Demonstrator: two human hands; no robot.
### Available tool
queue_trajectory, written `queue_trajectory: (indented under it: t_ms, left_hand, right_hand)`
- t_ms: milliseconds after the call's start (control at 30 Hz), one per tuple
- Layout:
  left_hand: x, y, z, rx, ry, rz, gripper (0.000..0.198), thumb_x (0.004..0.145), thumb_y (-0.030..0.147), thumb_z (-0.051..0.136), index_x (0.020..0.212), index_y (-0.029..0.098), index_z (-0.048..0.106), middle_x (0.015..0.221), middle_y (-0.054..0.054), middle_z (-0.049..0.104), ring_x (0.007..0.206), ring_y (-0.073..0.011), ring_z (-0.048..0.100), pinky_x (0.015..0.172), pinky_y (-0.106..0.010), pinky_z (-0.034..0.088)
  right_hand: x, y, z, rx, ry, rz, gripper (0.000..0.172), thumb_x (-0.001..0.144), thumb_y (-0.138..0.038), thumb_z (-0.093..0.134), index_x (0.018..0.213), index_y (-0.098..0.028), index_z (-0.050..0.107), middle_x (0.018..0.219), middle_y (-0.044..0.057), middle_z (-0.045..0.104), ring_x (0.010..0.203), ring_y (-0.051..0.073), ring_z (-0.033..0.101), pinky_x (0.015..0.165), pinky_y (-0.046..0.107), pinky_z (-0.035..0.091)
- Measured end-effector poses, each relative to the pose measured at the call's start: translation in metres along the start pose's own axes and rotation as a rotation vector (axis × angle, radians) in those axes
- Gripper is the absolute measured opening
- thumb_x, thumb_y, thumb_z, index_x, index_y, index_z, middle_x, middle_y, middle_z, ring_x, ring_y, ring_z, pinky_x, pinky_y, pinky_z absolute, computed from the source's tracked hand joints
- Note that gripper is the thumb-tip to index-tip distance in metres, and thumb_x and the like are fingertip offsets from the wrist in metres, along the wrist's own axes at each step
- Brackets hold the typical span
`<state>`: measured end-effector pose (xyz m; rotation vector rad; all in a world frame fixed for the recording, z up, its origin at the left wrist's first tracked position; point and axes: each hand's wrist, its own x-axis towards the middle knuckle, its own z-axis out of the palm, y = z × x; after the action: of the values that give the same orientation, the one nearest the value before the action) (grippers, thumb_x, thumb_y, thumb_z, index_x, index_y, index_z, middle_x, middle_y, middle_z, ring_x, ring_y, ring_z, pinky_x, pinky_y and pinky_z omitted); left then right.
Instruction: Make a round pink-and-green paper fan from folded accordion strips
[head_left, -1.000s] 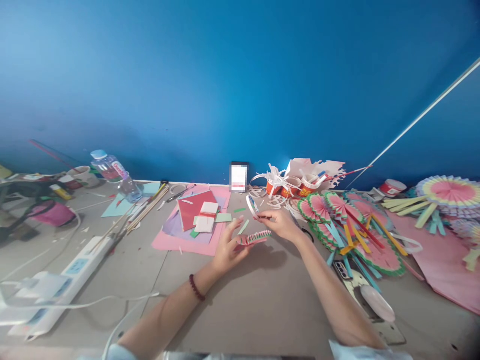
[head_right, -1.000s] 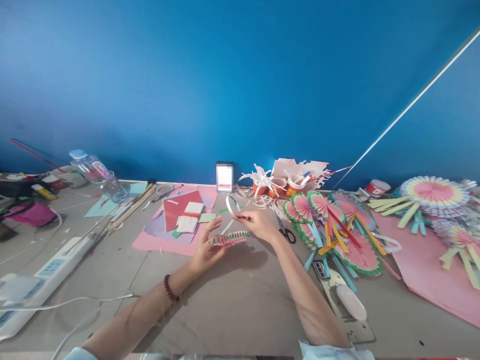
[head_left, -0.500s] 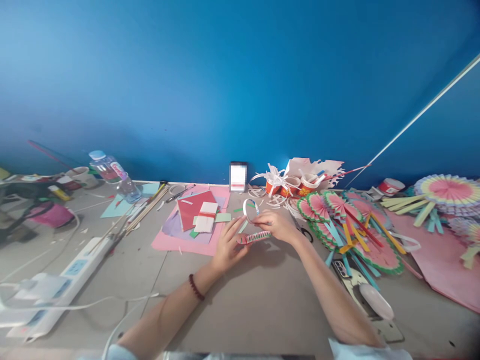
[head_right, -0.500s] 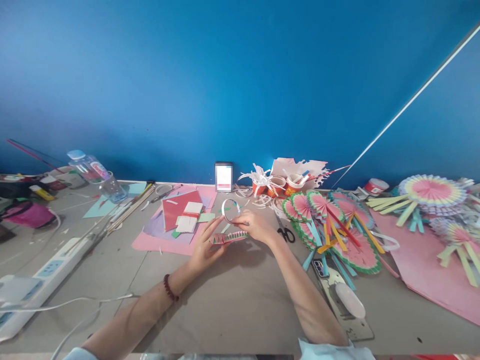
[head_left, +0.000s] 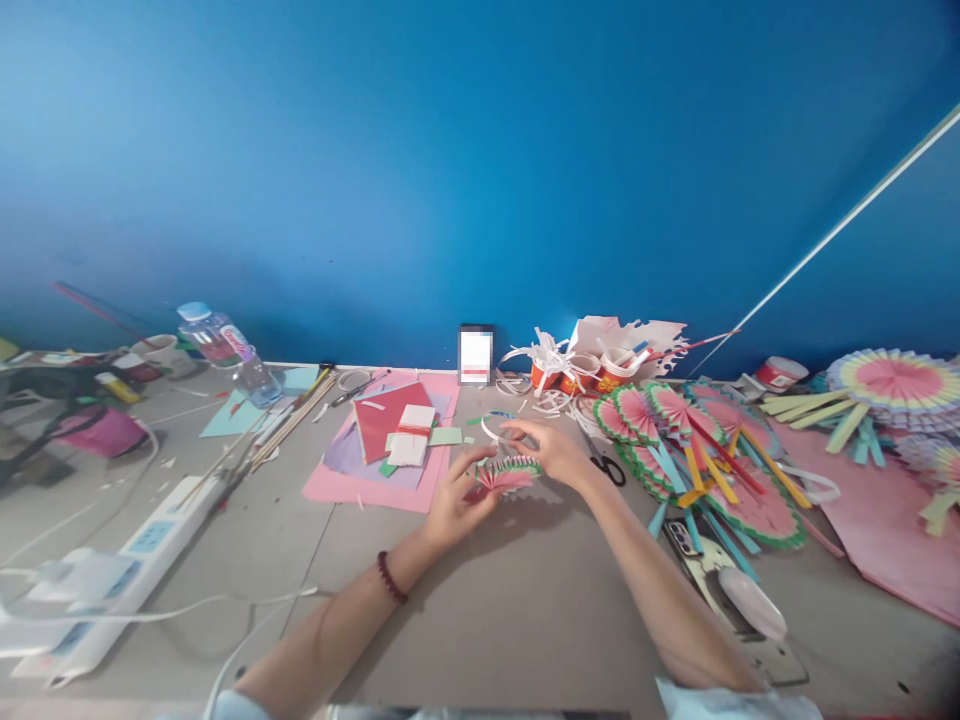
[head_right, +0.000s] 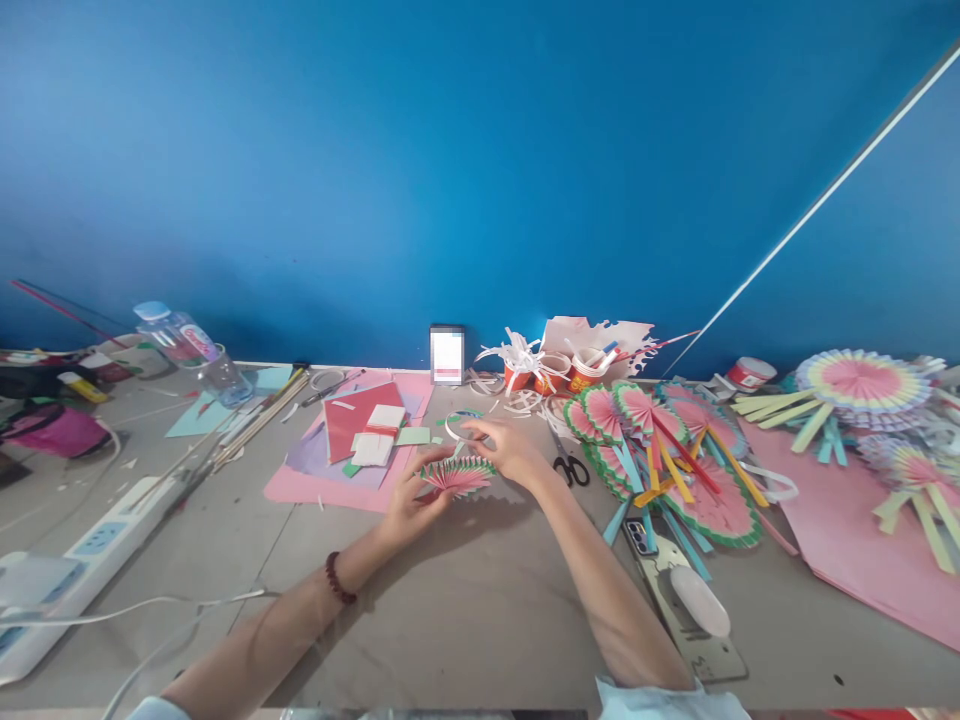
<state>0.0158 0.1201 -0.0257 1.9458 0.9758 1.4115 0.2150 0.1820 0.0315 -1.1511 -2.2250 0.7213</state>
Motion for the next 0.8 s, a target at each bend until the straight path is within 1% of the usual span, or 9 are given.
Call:
queue_trajectory:
  t_ms: [100, 200, 300, 433, 567, 633, 700, 767, 800]
  left_hand:
    - [-0.001, 0.003, 0.002, -0.080, 0.052, -0.099, 0.015, 0.073, 0.027, 0.067, 0.087, 0.021, 0.069, 0.110, -0.011, 0.063, 0.106, -0.0260, 0.057, 0.094, -0.042, 0.044]
    - [0.000, 0.007, 0.004, -0.174, 0.138, -0.245, 0.014, 0.070, 0.029, 0.070, 0.082, 0.022, 0.071, 0.095, -0.009, 0.068, 0.095, -0.0244, 0.059, 0.091, -0.039, 0.044]
    - [0.006, 0.007, 0.005, -0.346, 0.265, -0.413, 0.017, 0.068, 0.034, 0.072, 0.076, 0.019, 0.069, 0.082, -0.006, 0.068, 0.082, -0.0208, 0.061, 0.082, -0.033, 0.046]
    - [0.014, 0.003, 0.005, -0.565, 0.361, -0.587, 0.025, 0.070, 0.041, 0.069, 0.079, 0.017, 0.068, 0.082, -0.005, 0.070, 0.081, -0.0195, 0.063, 0.078, -0.029, 0.046]
    - [0.016, -0.005, 0.004, -0.669, 0.405, -0.659, 0.026, 0.070, 0.042, 0.069, 0.079, 0.018, 0.068, 0.087, -0.005, 0.071, 0.086, -0.0199, 0.064, 0.078, -0.028, 0.047]
    - [0.017, -0.009, 0.003, -0.661, 0.457, -0.689, 0.027, 0.068, 0.042, 0.070, 0.079, 0.017, 0.068, 0.085, -0.004, 0.072, 0.083, -0.0187, 0.065, 0.076, -0.027, 0.047]
    - [0.018, -0.011, 0.000, -0.662, 0.508, -0.752, 0.029, 0.065, 0.042, 0.072, 0.078, 0.016, 0.069, 0.082, -0.005, 0.071, 0.080, -0.0181, 0.065, 0.074, -0.026, 0.048]
    - [0.022, -0.011, -0.003, -0.710, 0.500, -0.823, 0.033, 0.064, 0.042, 0.074, 0.079, 0.014, 0.070, 0.080, -0.006, 0.071, 0.077, -0.0189, 0.065, 0.070, -0.026, 0.049]
    - [0.023, -0.009, -0.005, -0.753, 0.459, -0.846, 0.036, 0.064, 0.043, 0.073, 0.083, 0.012, 0.070, 0.080, -0.008, 0.071, 0.075, -0.0195, 0.066, 0.068, -0.026, 0.050]
  right_hand:
    - [-0.001, -0.003, 0.001, 0.009, -0.047, 0.069, 0.036, 0.084, -0.028, 0.051, 0.120, -0.030, 0.057, 0.089, 0.000, 0.069, 0.079, 0.018, 0.061, 0.071, 0.027, 0.045]
    - [-0.001, -0.002, 0.003, -0.019, -0.042, 0.084, 0.028, 0.082, -0.027, 0.051, 0.106, -0.028, 0.065, 0.089, 0.001, 0.069, 0.077, 0.018, 0.061, 0.068, 0.027, 0.044]
    - [0.000, 0.006, 0.008, -0.005, 0.018, 0.059, 0.020, 0.081, -0.028, 0.052, 0.091, -0.024, 0.069, 0.083, 0.002, 0.069, 0.069, 0.018, 0.060, 0.064, 0.027, 0.044]
    - [0.002, 0.015, 0.018, 0.130, 0.089, 0.105, 0.020, 0.082, -0.036, 0.053, 0.082, -0.022, 0.068, 0.067, 0.002, 0.066, 0.056, 0.016, 0.059, 0.056, 0.027, 0.044]
    - [0.002, 0.018, 0.024, 0.196, 0.096, 0.224, 0.016, 0.079, -0.030, 0.053, 0.079, -0.021, 0.066, 0.059, 0.000, 0.062, 0.045, 0.015, 0.056, 0.047, 0.025, 0.042]
    - [0.003, 0.020, 0.022, 0.104, 0.154, 0.205, 0.014, 0.077, -0.027, 0.054, 0.076, -0.020, 0.066, 0.060, 0.000, 0.061, 0.048, 0.014, 0.055, 0.051, 0.026, 0.042]
    - [0.003, 0.020, 0.017, 0.003, 0.220, 0.129, 0.012, 0.076, -0.026, 0.055, 0.073, -0.020, 0.066, 0.067, 0.002, 0.062, 0.058, 0.016, 0.056, 0.058, 0.027, 0.043]
    - [0.003, 0.017, 0.010, -0.052, 0.242, 0.053, 0.013, 0.078, -0.027, 0.055, 0.074, -0.021, 0.066, 0.077, 0.003, 0.062, 0.067, 0.016, 0.056, 0.062, 0.026, 0.043]
    - [0.003, 0.014, 0.006, -0.065, 0.239, 0.026, 0.013, 0.079, -0.028, 0.055, 0.076, -0.021, 0.067, 0.081, 0.004, 0.062, 0.069, 0.016, 0.056, 0.062, 0.026, 0.042]
